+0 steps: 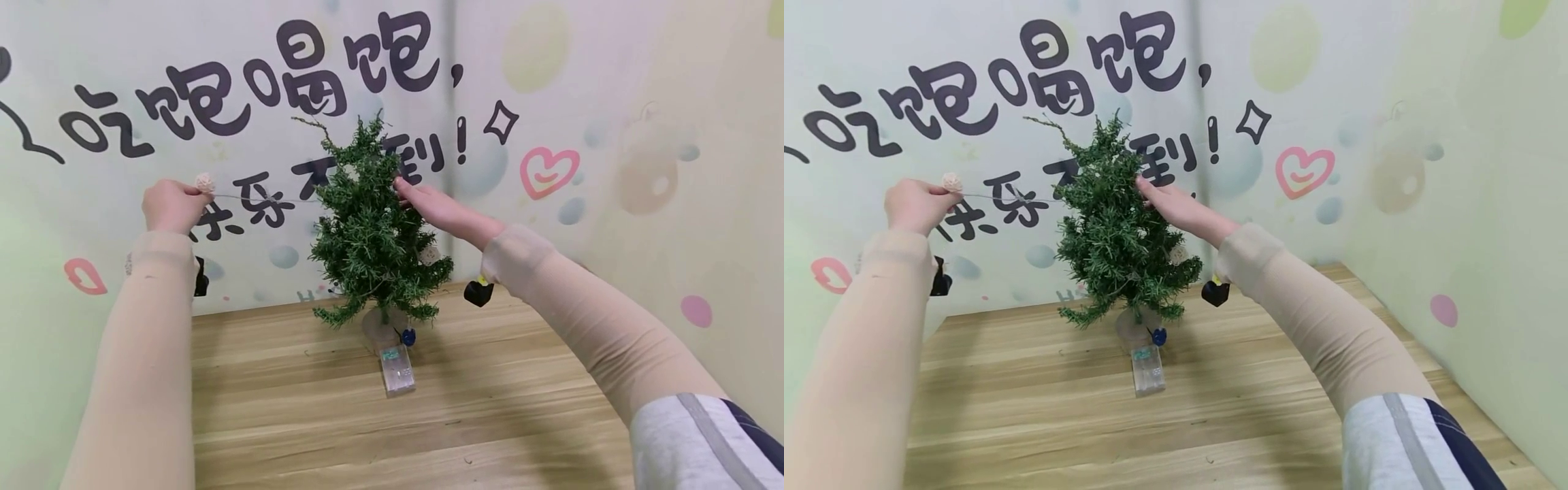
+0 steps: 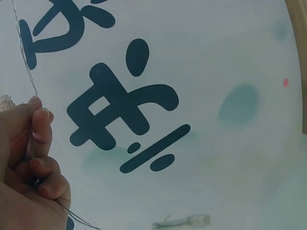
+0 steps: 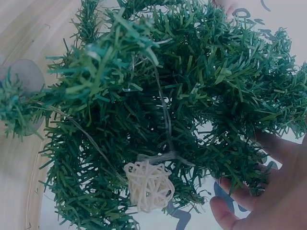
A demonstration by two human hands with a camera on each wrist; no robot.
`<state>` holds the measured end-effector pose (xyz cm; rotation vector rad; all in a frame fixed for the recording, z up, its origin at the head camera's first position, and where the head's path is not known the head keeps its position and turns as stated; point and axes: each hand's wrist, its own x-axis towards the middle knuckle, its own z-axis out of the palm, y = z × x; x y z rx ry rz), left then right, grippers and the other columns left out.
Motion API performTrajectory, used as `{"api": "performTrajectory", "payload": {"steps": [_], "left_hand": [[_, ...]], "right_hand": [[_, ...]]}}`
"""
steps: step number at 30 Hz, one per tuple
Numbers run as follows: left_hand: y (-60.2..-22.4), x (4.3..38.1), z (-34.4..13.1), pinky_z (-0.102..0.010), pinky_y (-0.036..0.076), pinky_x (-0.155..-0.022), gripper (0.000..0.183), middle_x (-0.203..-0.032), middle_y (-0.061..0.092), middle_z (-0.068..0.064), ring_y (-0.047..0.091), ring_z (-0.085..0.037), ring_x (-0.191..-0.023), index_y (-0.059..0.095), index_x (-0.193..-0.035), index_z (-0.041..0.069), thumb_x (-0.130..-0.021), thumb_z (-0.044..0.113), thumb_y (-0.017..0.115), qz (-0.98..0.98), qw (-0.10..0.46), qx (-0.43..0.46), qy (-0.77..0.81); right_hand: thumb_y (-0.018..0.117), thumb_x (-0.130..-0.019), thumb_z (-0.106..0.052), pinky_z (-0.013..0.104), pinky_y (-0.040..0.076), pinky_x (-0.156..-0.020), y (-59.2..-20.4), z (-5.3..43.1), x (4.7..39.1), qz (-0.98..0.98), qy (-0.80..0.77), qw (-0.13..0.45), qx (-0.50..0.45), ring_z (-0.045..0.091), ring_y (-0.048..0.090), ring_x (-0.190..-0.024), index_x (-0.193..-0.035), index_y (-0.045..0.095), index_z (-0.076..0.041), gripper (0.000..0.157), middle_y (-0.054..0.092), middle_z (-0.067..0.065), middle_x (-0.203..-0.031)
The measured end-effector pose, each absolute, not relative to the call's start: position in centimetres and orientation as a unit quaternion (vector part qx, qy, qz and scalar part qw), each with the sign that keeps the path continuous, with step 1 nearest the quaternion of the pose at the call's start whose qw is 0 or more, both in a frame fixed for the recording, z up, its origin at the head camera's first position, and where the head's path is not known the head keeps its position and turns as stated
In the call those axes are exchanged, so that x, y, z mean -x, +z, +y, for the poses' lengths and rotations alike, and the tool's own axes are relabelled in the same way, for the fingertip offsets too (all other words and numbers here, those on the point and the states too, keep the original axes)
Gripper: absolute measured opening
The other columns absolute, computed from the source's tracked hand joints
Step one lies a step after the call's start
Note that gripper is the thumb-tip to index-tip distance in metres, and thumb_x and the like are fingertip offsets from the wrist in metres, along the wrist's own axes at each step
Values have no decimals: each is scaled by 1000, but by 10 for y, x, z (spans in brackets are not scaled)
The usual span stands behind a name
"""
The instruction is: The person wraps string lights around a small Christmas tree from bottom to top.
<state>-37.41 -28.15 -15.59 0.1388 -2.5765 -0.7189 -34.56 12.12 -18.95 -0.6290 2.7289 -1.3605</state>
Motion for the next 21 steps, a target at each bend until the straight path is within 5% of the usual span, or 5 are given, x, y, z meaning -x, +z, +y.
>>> {"api": "performTrajectory", "payload": {"steps": [10,21], "left_hand": [[-160,367,-298,-45,37,-79,45,-69,64,-5,50,-34,-92,62,-105,-3,-83,35,52,-940,221,-45,-255],[-165,323,-303,-35,34,-63,49,-80,66,-12,50,-29,-85,64,-104,2,-82,44,53,-949,222,43,-220]], "right_hand": [[18,-88,-60,44,32,-93,-193,129,344,868,-445,10,219,23,30,-125,-137,30,-15,68,39,7,-134],[24,-91,-53,45,29,-96,-198,153,328,865,-461,-23,199,26,31,-123,-139,25,-14,61,28,8,-140]]}}
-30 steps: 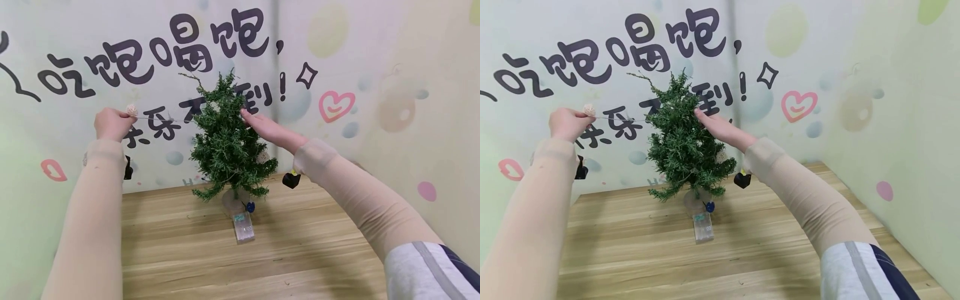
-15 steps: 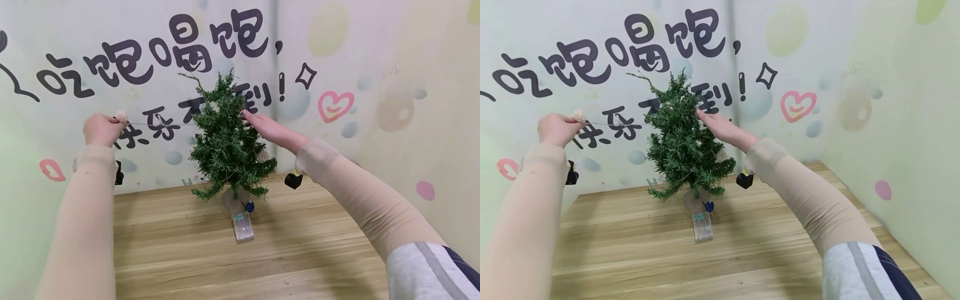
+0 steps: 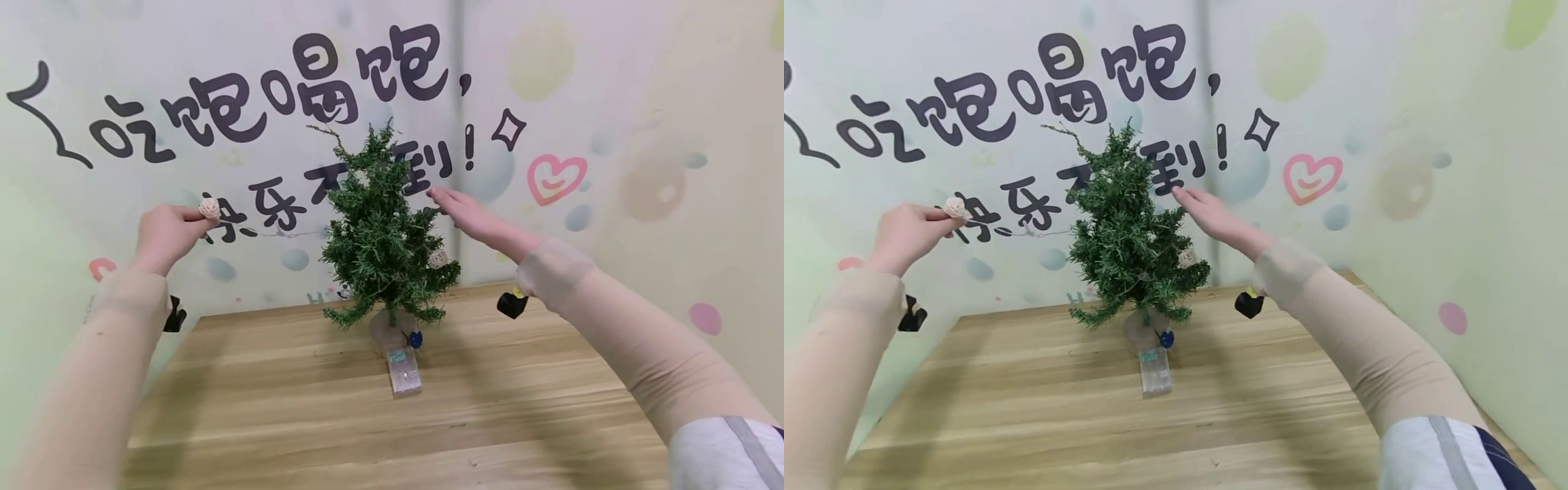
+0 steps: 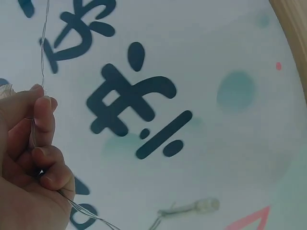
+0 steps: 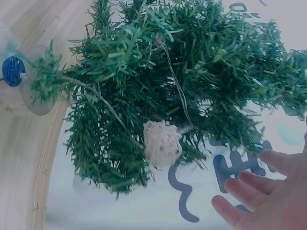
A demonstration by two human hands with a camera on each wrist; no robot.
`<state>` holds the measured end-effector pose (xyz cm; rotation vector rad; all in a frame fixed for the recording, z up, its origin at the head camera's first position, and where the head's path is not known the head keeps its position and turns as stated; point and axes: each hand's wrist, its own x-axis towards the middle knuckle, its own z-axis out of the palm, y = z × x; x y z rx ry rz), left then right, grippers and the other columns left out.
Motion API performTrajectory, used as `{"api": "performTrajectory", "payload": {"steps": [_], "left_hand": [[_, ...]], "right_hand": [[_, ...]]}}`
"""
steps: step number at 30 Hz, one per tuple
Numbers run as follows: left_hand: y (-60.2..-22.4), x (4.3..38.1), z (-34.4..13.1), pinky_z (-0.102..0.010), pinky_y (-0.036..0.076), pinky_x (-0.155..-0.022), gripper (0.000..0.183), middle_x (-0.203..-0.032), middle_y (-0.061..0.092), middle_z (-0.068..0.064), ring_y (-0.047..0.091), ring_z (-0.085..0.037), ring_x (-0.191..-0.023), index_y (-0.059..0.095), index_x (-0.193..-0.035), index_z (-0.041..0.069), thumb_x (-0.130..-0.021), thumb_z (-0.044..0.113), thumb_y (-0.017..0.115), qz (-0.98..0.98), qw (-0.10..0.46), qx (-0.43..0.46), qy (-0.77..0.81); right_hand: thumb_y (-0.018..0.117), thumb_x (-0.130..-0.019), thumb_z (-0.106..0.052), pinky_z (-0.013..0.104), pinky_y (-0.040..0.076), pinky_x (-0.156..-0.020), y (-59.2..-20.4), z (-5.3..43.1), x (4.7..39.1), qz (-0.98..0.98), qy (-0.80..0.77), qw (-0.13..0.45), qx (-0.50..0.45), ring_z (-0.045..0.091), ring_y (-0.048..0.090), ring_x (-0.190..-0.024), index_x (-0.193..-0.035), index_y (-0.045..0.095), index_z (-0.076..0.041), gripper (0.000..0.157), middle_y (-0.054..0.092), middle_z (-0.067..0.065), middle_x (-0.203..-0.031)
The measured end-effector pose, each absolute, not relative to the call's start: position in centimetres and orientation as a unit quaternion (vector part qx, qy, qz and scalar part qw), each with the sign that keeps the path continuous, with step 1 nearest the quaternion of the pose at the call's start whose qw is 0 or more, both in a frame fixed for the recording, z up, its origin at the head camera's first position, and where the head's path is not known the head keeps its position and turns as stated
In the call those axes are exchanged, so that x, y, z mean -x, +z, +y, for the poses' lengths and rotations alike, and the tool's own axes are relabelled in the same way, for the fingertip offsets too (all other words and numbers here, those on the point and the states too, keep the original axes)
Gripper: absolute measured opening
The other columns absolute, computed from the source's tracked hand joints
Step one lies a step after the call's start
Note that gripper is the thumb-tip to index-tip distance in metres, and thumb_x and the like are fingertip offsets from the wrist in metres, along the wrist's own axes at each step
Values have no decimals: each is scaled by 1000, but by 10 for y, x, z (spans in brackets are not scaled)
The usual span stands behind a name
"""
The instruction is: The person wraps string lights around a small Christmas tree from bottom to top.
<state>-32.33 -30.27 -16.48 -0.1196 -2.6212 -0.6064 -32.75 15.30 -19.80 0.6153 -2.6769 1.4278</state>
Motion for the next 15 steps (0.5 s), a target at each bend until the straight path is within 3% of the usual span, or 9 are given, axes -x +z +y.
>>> {"api": "performTrajectory", "payload": {"steps": [6,11,15], "left_hand": [[-143,286,-294,-34,32,-60,49,-73,65,-7,47,-23,-78,67,-101,8,-81,49,52,-949,225,85,-201],[-118,258,-275,-33,35,-62,47,-79,67,1,47,-18,-76,67,-104,12,-78,50,56,-945,231,104,-206],[-95,240,-256,-29,32,-53,42,-65,64,5,43,-14,-61,68,-102,17,-77,49,59,-938,260,130,-191]], "right_hand": [[41,-86,-55,42,30,-95,-191,167,312,-877,433,66,-197,21,38,-118,-134,36,-18,61,39,3,-133],[52,-83,-48,41,35,-90,-185,166,302,-873,431,92,-208,17,45,-110,-129,43,-20,55,47,0,-126],[54,-83,-45,39,36,-89,-177,159,293,-863,436,119,-224,15,47,-106,-126,47,-20,50,50,-2,-122]]}}
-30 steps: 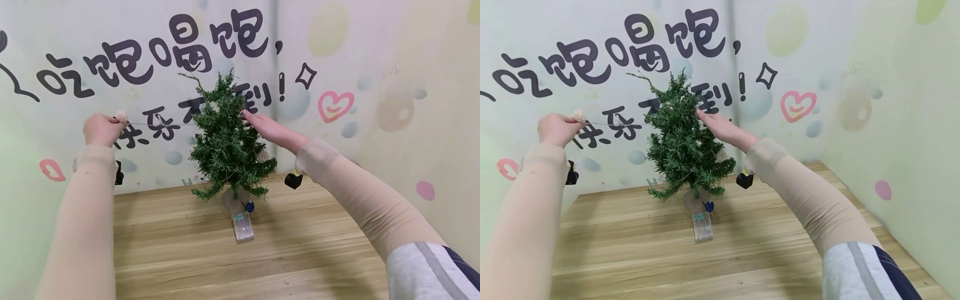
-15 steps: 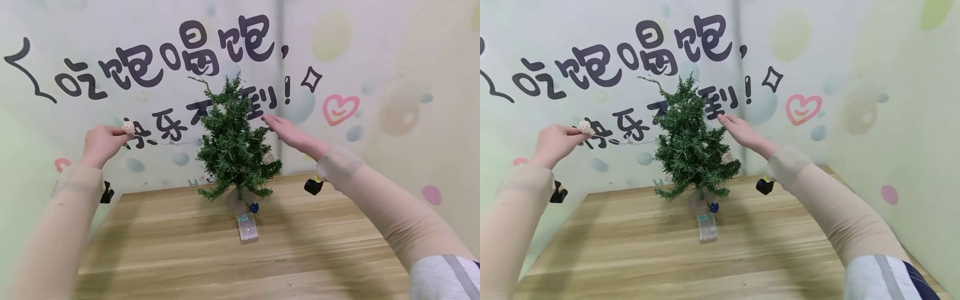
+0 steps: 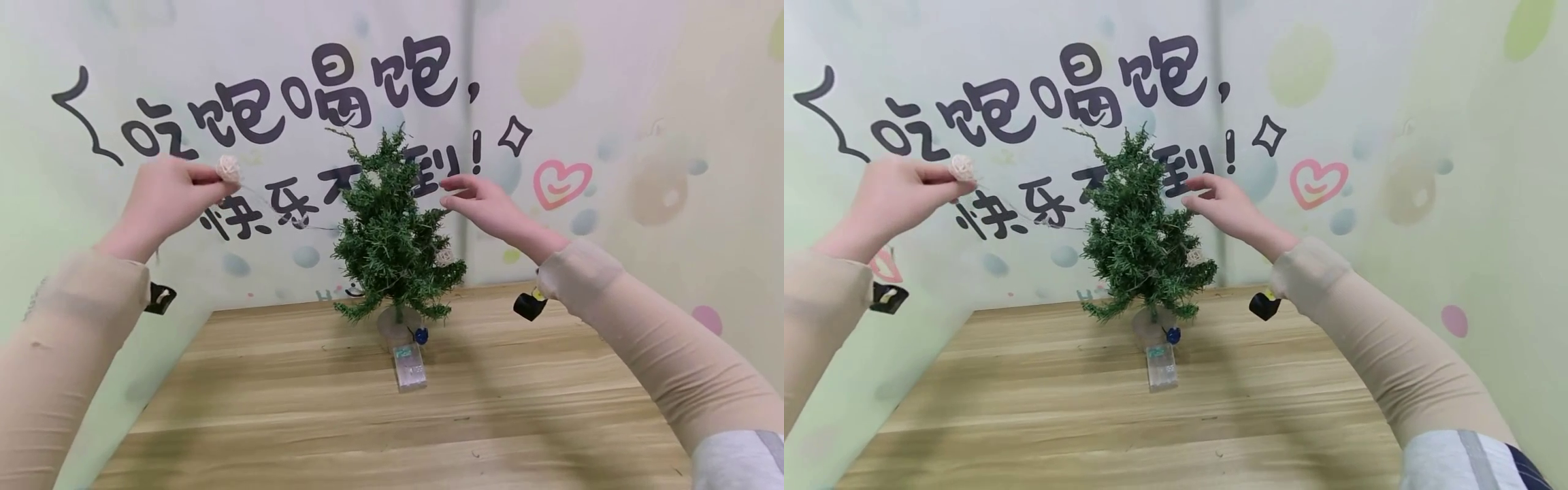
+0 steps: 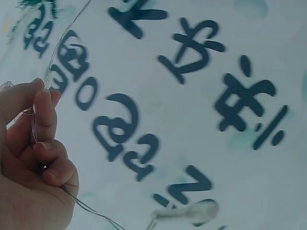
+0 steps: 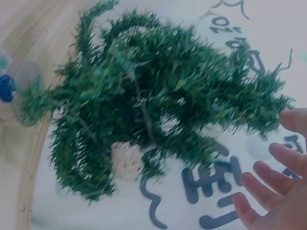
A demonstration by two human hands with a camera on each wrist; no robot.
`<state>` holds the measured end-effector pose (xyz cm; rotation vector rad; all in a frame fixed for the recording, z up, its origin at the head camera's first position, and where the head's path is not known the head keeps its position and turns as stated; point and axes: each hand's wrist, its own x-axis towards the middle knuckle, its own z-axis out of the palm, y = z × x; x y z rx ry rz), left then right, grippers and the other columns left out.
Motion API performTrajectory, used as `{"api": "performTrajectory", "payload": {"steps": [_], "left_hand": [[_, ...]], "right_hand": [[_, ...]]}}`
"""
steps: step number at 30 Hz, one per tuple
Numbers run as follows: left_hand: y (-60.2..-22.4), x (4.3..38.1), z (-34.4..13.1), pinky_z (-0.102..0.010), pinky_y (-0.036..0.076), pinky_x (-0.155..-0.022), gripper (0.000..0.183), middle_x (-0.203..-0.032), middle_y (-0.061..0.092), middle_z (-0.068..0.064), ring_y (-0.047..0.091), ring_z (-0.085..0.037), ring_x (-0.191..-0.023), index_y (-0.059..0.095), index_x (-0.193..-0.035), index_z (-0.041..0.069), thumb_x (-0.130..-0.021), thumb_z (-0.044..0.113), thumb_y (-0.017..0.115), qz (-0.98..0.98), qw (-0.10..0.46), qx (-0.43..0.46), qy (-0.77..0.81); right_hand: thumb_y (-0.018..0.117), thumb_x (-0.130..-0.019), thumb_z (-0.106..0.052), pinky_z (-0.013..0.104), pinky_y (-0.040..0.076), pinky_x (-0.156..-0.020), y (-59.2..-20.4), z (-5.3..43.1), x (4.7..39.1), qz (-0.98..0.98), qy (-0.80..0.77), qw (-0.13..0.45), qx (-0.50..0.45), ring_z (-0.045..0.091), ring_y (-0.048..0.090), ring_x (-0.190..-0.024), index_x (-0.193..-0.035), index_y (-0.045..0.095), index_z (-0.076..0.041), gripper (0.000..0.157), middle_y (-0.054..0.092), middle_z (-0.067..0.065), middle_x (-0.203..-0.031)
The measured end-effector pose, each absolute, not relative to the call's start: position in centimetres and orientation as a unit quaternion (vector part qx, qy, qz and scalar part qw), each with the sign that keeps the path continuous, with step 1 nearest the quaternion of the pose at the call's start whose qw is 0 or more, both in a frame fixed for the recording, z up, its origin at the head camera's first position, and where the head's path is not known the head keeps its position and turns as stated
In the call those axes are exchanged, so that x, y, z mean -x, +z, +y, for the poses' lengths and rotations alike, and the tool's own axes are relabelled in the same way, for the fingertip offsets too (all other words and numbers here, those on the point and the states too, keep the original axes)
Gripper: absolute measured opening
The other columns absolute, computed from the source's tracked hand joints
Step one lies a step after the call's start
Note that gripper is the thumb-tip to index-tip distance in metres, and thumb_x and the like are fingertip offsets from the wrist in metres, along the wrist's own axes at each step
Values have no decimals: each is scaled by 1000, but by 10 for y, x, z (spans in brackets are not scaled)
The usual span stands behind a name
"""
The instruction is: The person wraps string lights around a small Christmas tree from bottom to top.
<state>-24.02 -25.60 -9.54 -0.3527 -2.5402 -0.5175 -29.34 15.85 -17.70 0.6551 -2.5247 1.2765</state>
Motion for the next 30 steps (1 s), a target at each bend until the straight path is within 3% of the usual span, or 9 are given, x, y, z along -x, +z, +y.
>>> {"api": "performTrajectory", "payload": {"steps": [3,6,12,17,22,26,30], "left_hand": [[-79,230,-240,-28,27,-45,35,-47,53,2,36,-13,-48,70,-98,19,-77,45,60,-931,281,154,-176],[-66,221,-227,-26,26,-44,32,-45,52,4,36,-11,-44,71,-96,19,-77,44,61,-924,290,173,-180],[-49,205,-203,-25,32,-51,32,-63,63,14,49,-11,-59,71,-96,20,-77,44,63,-918,273,197,-211],[-45,194,-182,-25,33,-49,31,-70,65,7,48,-12,-59,71,-95,20,-77,44,63,-919,249,221,-209],[-47,188,-163,-25,30,-45,25,-66,64,3,40,-13,-47,72,-89,21,-79,41,61,-916,252,265,-168],[-47,186,-152,-26,28,-42,20,-60,61,4,34,-12,-41,72,-86,23,-81,38,59,-908,254,300,-147],[-46,184,-144,-25,31,-44,21,-63,63,4,36,-12,-42,71,-90,22,-81,38,60,-908,243,307,-152]], "right_hand": [[56,-84,-41,37,37,-87,-170,152,289,-855,440,140,-235,13,48,-104,-122,50,-18,45,51,-4,-119],[56,-84,-37,35,38,-84,-163,144,284,-847,440,161,-252,11,49,-100,-119,52,-18,40,53,-5,-114],[58,-84,-33,31,40,-81,-145,125,272,-834,439,181,-282,6,51,-96,-115,55,-19,34,55,-5,-111],[58,-85,-24,29,40,-83,-130,102,247,-819,451,149,-322,11,51,-98,-119,53,-12,35,55,1,-114],[56,-86,-12,24,39,-87,-121,81,229,-801,458,96,-373,19,50,-106,-124,47,-6,39,51,6,-121],[55,-86,-9,23,39,-88,-120,70,228,-790,460,42,-403,22,46,-113,-129,42,-8,44,47,7,-126],[55,-87,-11,24,37,-90,-125,63,237,-778,458,10,-429,20,43,-116,-130,41,-9,45,46,5,-128]]}}
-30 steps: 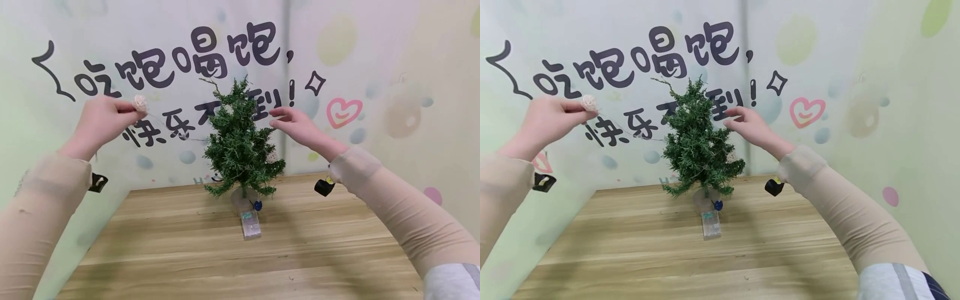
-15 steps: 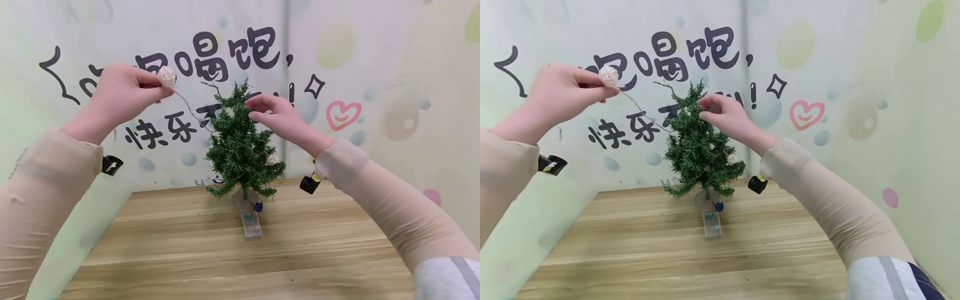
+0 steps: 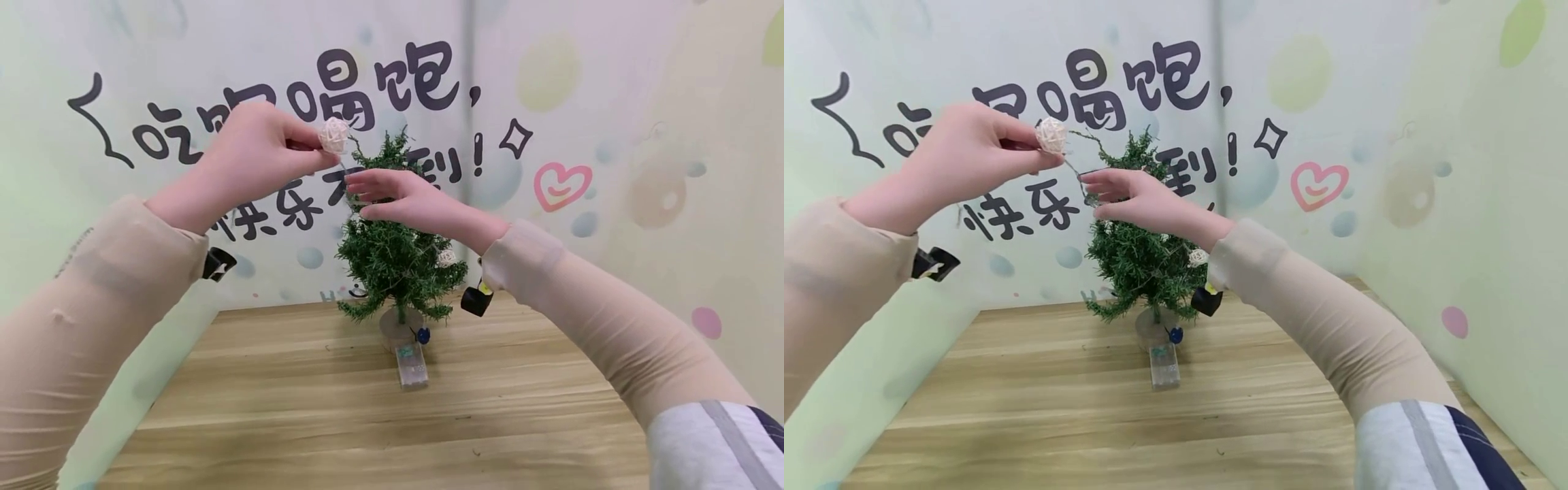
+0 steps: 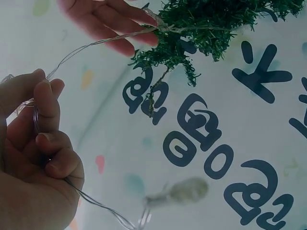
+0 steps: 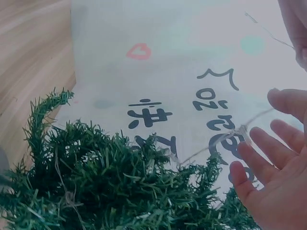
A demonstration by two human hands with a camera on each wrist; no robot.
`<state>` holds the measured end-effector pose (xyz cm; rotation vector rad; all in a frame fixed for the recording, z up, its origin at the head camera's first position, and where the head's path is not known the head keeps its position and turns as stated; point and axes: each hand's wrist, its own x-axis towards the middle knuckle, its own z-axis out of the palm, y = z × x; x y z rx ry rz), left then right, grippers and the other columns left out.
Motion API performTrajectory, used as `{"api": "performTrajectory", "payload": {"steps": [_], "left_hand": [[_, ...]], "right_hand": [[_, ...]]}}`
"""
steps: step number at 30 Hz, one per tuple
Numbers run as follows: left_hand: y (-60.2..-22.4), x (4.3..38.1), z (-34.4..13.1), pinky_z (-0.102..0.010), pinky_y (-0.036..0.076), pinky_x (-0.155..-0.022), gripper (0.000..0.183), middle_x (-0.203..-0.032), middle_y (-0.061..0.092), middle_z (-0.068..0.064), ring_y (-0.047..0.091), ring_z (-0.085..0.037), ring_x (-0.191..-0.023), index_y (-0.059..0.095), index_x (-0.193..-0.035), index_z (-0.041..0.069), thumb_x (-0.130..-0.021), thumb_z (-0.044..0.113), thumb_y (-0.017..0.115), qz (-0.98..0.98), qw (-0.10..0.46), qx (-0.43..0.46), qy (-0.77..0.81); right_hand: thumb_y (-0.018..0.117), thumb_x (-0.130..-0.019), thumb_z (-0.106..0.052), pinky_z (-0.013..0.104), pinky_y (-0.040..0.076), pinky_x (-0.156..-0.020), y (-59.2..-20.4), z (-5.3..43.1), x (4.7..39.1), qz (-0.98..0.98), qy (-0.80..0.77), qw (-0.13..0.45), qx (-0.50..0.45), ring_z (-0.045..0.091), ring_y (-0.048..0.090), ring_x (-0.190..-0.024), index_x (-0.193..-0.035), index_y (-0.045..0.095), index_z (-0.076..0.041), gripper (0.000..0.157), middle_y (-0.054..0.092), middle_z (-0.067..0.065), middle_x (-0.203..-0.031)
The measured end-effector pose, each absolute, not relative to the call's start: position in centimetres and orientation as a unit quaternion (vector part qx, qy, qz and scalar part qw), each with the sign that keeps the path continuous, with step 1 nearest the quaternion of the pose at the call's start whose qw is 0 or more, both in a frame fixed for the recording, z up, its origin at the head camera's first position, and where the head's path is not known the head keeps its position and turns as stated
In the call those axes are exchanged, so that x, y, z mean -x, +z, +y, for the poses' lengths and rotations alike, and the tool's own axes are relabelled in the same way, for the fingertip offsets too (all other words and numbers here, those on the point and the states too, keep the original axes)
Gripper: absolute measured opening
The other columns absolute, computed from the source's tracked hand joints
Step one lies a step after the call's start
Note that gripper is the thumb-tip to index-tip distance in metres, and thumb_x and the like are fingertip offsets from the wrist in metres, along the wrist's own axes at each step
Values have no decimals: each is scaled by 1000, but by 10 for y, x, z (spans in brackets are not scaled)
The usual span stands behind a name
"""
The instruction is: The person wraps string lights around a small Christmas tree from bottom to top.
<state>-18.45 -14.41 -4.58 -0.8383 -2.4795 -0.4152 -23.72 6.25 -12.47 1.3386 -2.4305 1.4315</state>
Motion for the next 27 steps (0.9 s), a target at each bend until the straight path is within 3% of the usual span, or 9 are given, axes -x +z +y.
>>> {"api": "performTrajectory", "payload": {"steps": [6,11,14,21,27], "left_hand": [[-50,187,-141,-27,30,-45,21,-65,63,6,35,-12,-44,71,-89,25,-81,40,58,-918,221,296,-146],[-57,193,-143,-27,31,-46,20,-64,61,4,37,-13,-46,71,-86,23,-83,38,58,-917,219,299,-145],[-62,198,-143,-27,33,-47,19,-61,59,2,40,-13,-46,71,-84,22,-83,36,57,-916,222,303,-143],[-67,214,-137,-27,32,-47,18,-55,53,1,39,-15,-45,68,-77,22,-84,32,56,-904,247,324,-126],[-64,225,-130,-26,30,-48,20,-55,52,-1,37,-15,-46,66,-75,20,-85,32,54,-900,263,323,-125]], "right_hand": [[56,-86,-29,26,39,-86,-139,65,259,-803,431,23,-412,7,52,-100,-109,59,-18,26,58,-7,-108],[57,-86,-24,28,42,-79,-143,75,267,-810,426,74,-397,14,56,-91,-93,63,-16,13,63,-3,-96],[58,-85,-22,27,43,-76,-144,80,272,-818,412,109,-386,16,56,-87,-91,63,-15,10,63,-1,-92],[56,-87,-22,25,41,-72,-147,88,280,-847,316,199,-378,4,53,-78,-94,61,-13,13,62,-1,-87],[56,-87,-18,21,42,-71,-147,90,283,-844,267,253,-389,2,53,-77,-93,59,-13,9,60,-7,-85]]}}
